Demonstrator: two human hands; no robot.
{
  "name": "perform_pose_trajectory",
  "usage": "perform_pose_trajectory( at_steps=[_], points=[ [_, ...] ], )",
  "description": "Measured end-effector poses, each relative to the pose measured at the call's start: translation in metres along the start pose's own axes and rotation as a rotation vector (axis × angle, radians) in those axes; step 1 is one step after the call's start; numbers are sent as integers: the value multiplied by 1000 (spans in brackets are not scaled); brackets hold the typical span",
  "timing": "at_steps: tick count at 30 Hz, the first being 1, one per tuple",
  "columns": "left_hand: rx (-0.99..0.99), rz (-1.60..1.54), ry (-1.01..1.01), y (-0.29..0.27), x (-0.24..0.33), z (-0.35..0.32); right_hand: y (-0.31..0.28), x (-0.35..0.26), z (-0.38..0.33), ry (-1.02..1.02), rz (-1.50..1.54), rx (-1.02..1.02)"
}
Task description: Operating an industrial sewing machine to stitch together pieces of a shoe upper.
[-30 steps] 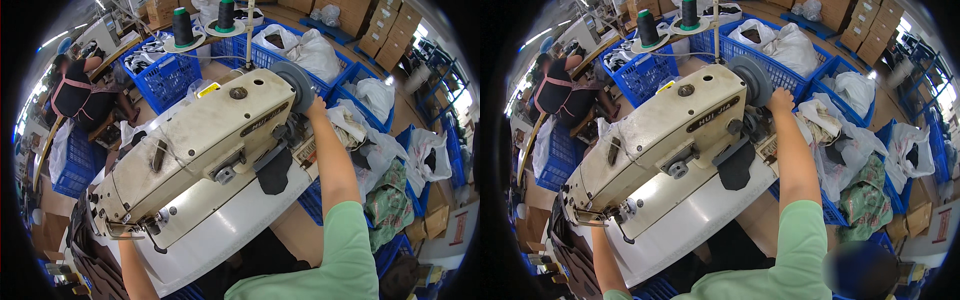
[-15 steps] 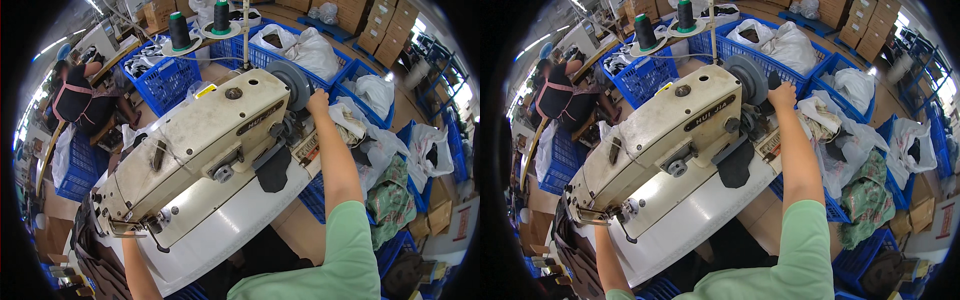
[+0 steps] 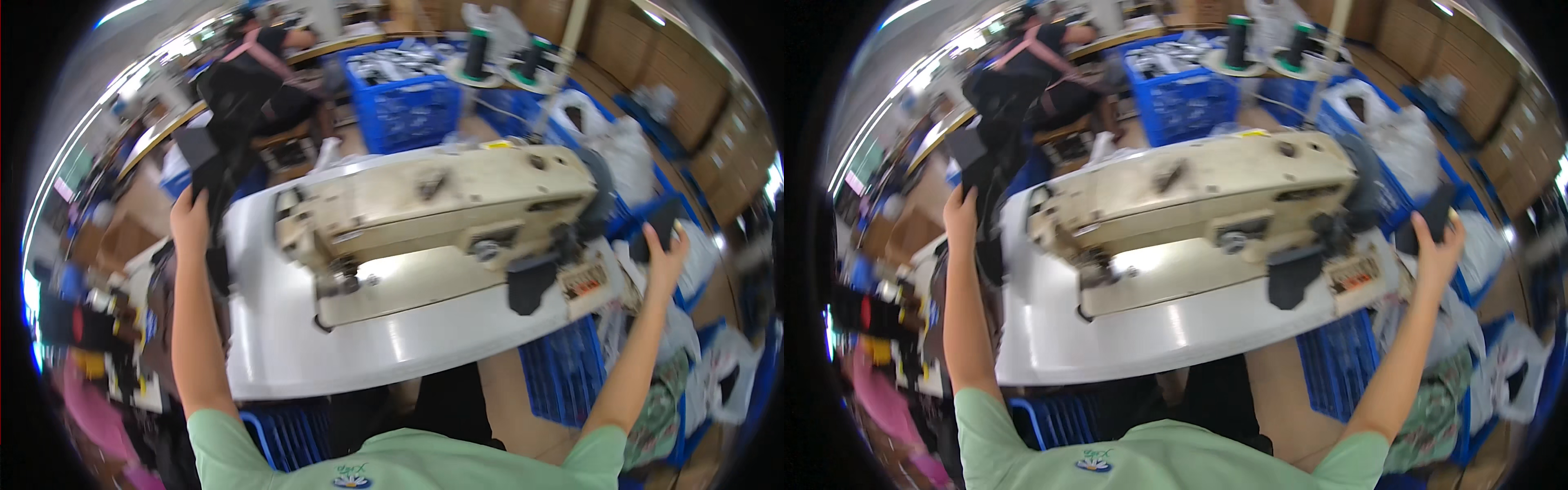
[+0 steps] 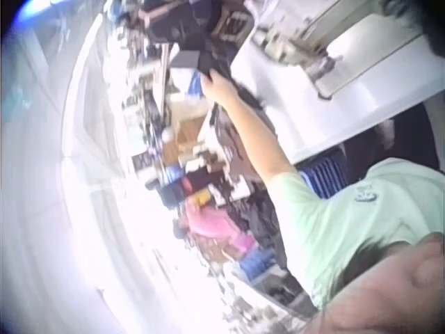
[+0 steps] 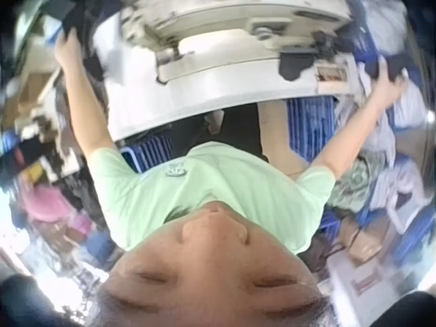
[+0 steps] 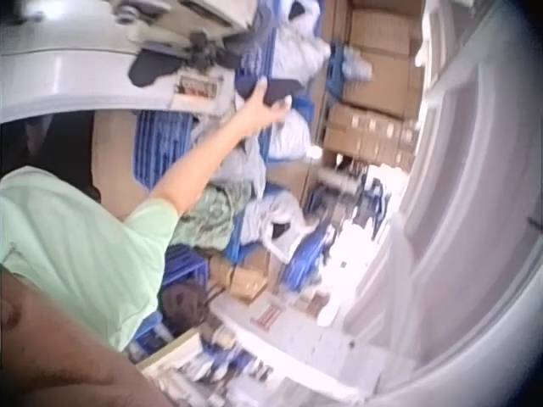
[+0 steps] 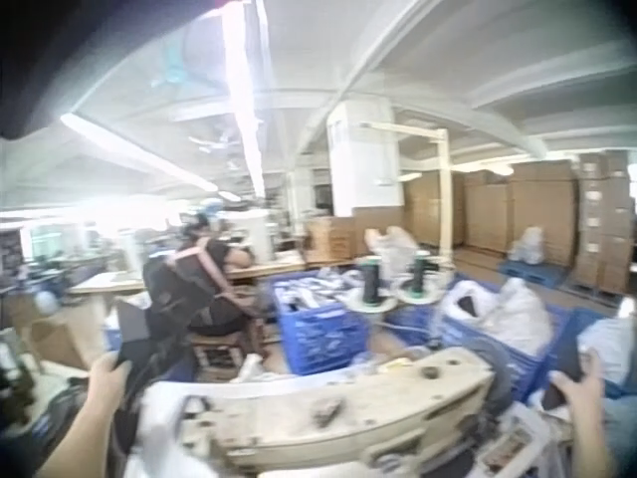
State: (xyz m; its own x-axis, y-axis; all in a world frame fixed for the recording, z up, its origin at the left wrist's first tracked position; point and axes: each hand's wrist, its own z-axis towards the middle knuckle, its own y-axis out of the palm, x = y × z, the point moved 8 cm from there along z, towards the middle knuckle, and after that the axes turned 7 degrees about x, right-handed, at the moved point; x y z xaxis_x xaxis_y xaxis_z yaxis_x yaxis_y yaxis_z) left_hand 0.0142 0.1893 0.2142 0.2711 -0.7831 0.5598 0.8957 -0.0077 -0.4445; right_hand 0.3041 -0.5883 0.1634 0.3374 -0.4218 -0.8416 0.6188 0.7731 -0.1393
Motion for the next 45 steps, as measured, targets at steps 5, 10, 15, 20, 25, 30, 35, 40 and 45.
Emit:
perform_pose_trajectory(
  at_steps=[5,10,15,20,25,30,35,40,45],
  points=[
    [157,-303,-171,-126,31,-67,72,-187,-216,-181,501,-656],
    [301,-200,-186,-181,78,-164,113,-338,-387,-778,835,-974],
    [73,-231,-341,-176,116,-257,121,-379,-484,-393,883,-1417],
    [-279,-217,227,-186,196,-284,103,-354,-449,-333,904,-1350],
    [-378,-653,651,-223,237,-328,103,-297,-437,-545,353,-1917],
    [-232,16,402,-162,190,-297,116,-170,-437,-598,-10,-2135],
    [-577,106,489,-38,132,-307,123,-108,-411,-275,-128,-2229],
    [-589,6,553,29,136,-309,125,-67,-379,70,-374,-2138],
    [-767,159,339,85,104,-308,127,-49,-368,275,-319,-2023]
  ],
)
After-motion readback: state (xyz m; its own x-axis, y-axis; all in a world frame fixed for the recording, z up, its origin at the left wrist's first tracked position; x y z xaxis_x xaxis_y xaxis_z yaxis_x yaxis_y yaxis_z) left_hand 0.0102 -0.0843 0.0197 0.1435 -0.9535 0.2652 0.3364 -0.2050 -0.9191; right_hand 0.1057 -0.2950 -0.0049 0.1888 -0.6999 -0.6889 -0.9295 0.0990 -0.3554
